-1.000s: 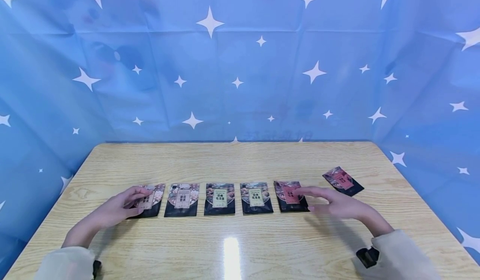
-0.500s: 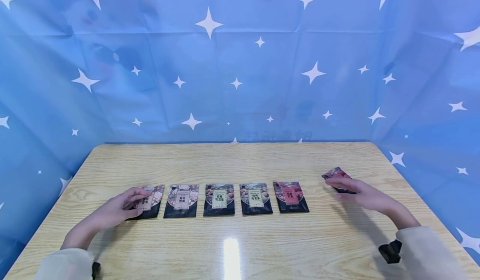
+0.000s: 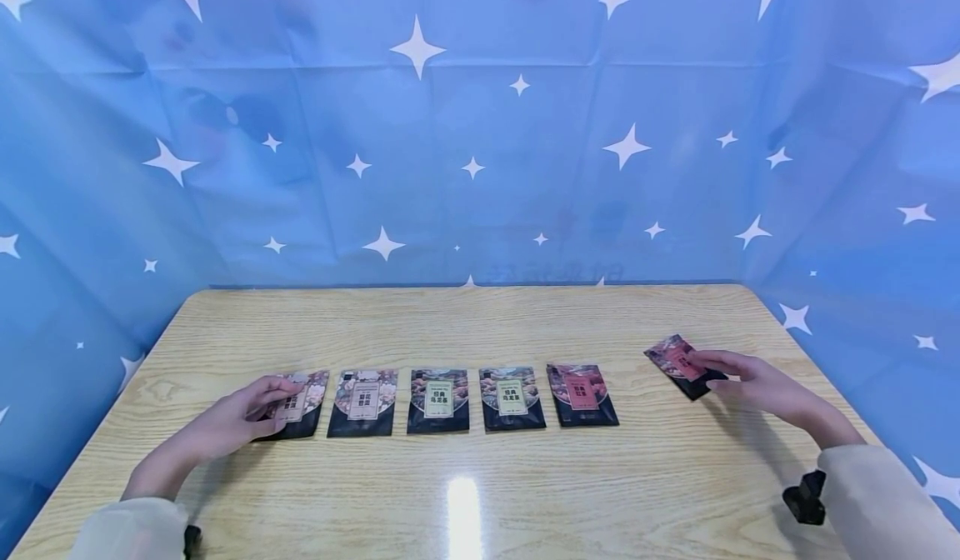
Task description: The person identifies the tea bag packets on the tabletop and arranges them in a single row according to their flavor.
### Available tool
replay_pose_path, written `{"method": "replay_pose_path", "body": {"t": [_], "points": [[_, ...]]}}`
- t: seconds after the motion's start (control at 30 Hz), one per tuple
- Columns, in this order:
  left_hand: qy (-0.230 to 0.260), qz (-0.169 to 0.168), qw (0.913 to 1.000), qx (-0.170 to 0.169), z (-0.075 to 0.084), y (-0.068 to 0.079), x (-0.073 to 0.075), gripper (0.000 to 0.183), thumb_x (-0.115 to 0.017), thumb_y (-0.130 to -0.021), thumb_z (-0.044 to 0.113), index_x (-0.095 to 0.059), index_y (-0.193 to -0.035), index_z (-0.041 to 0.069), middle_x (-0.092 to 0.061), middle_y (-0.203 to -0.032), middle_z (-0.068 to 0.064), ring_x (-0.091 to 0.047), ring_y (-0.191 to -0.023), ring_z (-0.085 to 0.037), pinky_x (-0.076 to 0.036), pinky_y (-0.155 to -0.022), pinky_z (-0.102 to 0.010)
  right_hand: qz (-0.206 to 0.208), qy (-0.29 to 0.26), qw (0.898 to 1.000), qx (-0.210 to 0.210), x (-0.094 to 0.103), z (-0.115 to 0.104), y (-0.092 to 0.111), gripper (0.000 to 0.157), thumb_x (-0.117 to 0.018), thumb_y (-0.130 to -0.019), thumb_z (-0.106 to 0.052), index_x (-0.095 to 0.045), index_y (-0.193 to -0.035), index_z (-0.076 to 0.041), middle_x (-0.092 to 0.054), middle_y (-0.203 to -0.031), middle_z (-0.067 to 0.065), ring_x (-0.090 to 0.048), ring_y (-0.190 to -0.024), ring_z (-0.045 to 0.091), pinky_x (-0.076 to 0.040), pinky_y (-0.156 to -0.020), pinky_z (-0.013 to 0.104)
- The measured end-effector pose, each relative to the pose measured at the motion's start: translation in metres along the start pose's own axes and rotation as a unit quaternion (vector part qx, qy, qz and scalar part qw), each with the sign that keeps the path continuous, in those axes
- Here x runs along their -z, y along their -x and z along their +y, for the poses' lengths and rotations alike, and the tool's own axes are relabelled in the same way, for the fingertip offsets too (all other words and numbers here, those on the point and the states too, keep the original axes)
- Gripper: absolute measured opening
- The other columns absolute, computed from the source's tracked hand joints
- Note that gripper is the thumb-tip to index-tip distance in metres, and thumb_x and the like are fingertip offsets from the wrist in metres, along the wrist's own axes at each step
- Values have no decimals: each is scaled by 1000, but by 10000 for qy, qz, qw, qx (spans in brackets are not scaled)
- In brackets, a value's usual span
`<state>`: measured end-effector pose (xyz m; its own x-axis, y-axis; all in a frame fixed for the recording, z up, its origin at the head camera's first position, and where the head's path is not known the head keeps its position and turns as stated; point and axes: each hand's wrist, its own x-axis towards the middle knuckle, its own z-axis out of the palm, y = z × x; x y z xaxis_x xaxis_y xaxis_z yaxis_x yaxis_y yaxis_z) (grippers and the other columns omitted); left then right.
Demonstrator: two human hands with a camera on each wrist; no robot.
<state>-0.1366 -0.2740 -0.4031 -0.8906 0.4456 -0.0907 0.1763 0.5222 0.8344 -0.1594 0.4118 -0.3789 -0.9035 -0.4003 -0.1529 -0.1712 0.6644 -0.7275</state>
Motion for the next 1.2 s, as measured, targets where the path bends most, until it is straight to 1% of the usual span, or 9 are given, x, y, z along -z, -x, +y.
{"method": "replay_pose_path", "body": {"t": [0.1,0.37,0.63,0.77,0.83,0.97,1.07,1.13,1.2], "points": [[-20,-4,10000,-23,0,0,0,40,-57,-90,7,-42,-125,-4,-33,-135,-33,-34,-121,-47,-42,-87,-49,-20,-113,9999,44,0,3,0,52,-51,-94,-16,-33,-136,8,-36,-134,33,-31,-108,-20,-41,-79,14],[11,-17,10000,-17,0,0,0,39,-57,-90,7,-43,-125,-4,-34,-134,-32,-34,-121,-47,-42,-87,-49,-132,-298,9994,-92,0,1,-3,52,-49,-95,-14,-30,-137,10,-33,-135,34,-34,-107,-19,-42,-79,14],[46,-2,10000,3,0,0,0,40,-56,-90,7,-42,-126,-4,-32,-135,-33,-34,-121,-48,-43,-86,-46,-264,-248,9993,-110,0,3,-1,53,-49,-95,-15,-30,-136,11,-33,-134,35,-33,-106,-19,-42,-79,15],[45,8,10000,33,0,0,0,40,-56,-90,7,-42,-126,-4,-31,-136,-33,-34,-121,-48,-43,-85,-46,-374,-240,9990,-14,-1,1,2,52,-49,-95,-15,-30,-136,12,-31,-134,36,-32,-107,-19,-43,-79,17],[34,17,10000,35,1,0,-1,40,-57,-90,7,-42,-125,-4,-32,-136,-33,-34,-121,-48,-43,-86,-47,-384,-149,9991,-46,-3,-1,3,52,-50,-95,-16,-31,-136,10,-32,-135,35,-32,-108,-18,-43,-79,18],[-2,17,10000,33,1,0,-1,40,-57,-90,7,-42,-125,-4,-33,-135,-32,-35,-121,-48,-42,-87,-49,-451,-51,9989,-72,-8,-6,7,52,-50,-95,-17,-32,-137,8,-32,-136,33,-32,-115,-10,-42,-80,17],[2,1,10000,33,1,0,-1,40,-57,-90,6,-42,-125,-4,-33,-135,-32,-35,-121,-48,-42,-87,-50,-498,-67,9987,85,-14,-10,8,51,-48,-96,-16,-31,-137,9,-31,-136,34,-29,-115,-13,-41,-81,16],[-21,8,10000,25,1,0,0,40,-56,-89,5,-42,-125,-5,-33,-135,-33,-35,-121,-48,-42,-87,-51,-499,-63,9985,195,-20,-13,8,51,-48,-96,-16,-30,-136,10,-32,-135,35,-25,-109,-21,-41,-81,16],[-52,23,10000,12,2,0,0,40,-57,-89,5,-42,-125,-5,-34,-134,-32,-36,-120,-48,-41,-87,-52,-482,-1,9985,265,-25,-16,8,51,-48,-96,-16,-31,-136,11,-32,-134,36,-23,-108,-23,-41,-81,16]]}}
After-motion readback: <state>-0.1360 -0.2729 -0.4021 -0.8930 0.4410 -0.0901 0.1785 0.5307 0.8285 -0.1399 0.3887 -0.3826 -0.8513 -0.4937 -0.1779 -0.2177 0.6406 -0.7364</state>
